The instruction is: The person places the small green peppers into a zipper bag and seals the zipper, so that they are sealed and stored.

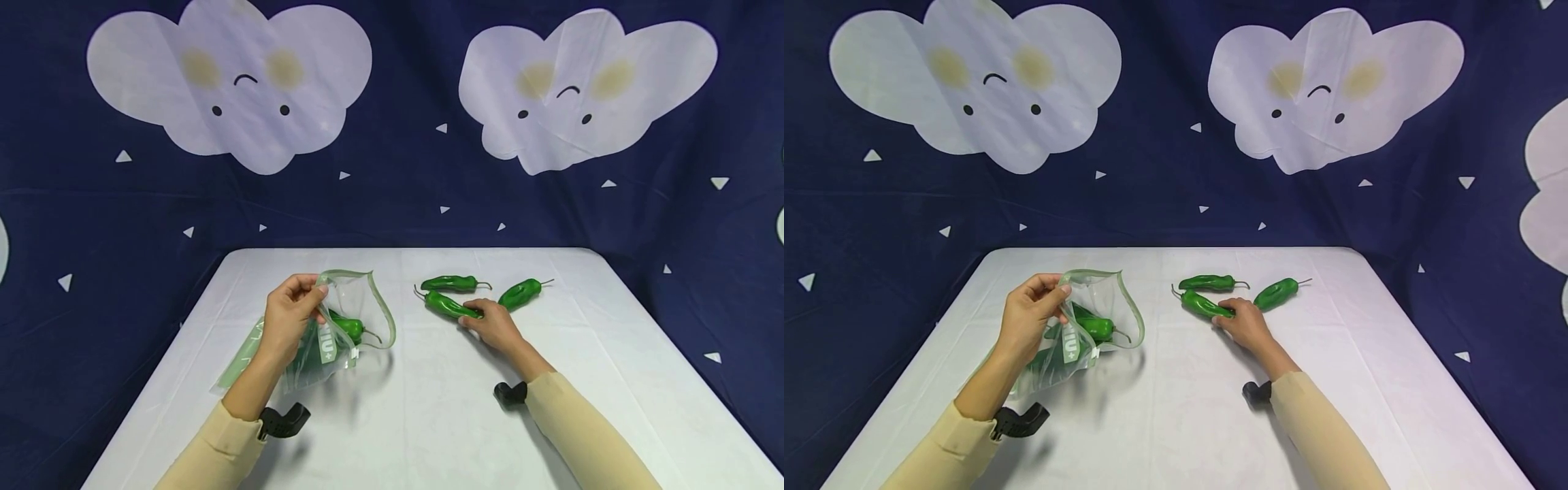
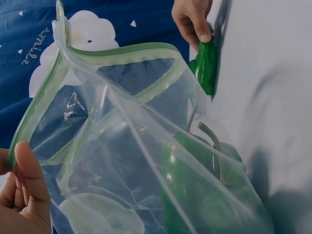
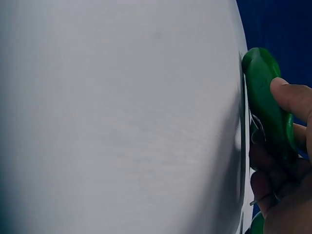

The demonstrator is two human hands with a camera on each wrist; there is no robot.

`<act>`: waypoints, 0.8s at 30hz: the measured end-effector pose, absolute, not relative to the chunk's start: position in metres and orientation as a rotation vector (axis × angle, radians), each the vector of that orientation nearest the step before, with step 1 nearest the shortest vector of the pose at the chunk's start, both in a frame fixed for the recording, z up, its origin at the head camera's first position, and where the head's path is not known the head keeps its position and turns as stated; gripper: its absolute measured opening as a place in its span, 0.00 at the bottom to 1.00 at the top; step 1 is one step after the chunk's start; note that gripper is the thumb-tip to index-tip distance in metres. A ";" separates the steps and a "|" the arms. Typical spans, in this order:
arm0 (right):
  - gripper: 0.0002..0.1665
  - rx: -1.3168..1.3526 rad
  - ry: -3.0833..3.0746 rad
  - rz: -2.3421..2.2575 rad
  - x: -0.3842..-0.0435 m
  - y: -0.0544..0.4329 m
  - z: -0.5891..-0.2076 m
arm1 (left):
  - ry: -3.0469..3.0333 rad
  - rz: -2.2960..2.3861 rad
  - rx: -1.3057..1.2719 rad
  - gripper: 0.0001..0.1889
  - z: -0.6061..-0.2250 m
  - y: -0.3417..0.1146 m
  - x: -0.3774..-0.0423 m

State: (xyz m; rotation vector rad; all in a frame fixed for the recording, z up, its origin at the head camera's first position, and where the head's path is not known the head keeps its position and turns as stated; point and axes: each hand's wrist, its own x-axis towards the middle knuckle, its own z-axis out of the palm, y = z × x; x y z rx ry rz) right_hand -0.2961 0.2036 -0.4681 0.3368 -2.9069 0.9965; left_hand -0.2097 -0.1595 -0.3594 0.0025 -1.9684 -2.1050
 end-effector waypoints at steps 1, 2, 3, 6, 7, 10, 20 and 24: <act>0.26 0.334 -2.902 1.008 -0.295 0.204 -0.468 | -1.968 -2.103 0.000 0.10 -0.359 -0.160 -0.210; 0.26 0.325 -2.899 1.020 -0.294 0.204 -0.468 | -1.968 -2.104 0.000 0.10 -0.359 -0.160 -0.210; 0.26 0.318 -2.897 1.032 -0.293 0.205 -0.468 | -1.969 -2.104 -0.002 0.10 -0.359 -0.160 -0.210; 0.26 0.297 -2.900 1.056 -0.290 0.206 -0.468 | -1.968 -2.101 -0.002 0.10 -0.360 -0.160 -0.210; 0.25 0.291 -2.900 1.066 -0.289 0.207 -0.468 | -1.968 -2.101 -0.001 0.10 -0.360 -0.160 -0.210; 0.25 0.276 -2.897 1.092 -0.285 0.209 -0.466 | -1.968 -2.101 0.004 0.10 -0.360 -0.160 -0.209; 0.25 0.295 -2.871 1.139 -0.272 0.210 -0.452 | -1.963 -2.110 0.012 0.10 -0.360 -0.160 -0.209; 0.25 0.338 -2.838 1.146 -0.266 0.208 -0.444 | -1.959 -2.114 0.010 0.09 -0.359 -0.159 -0.209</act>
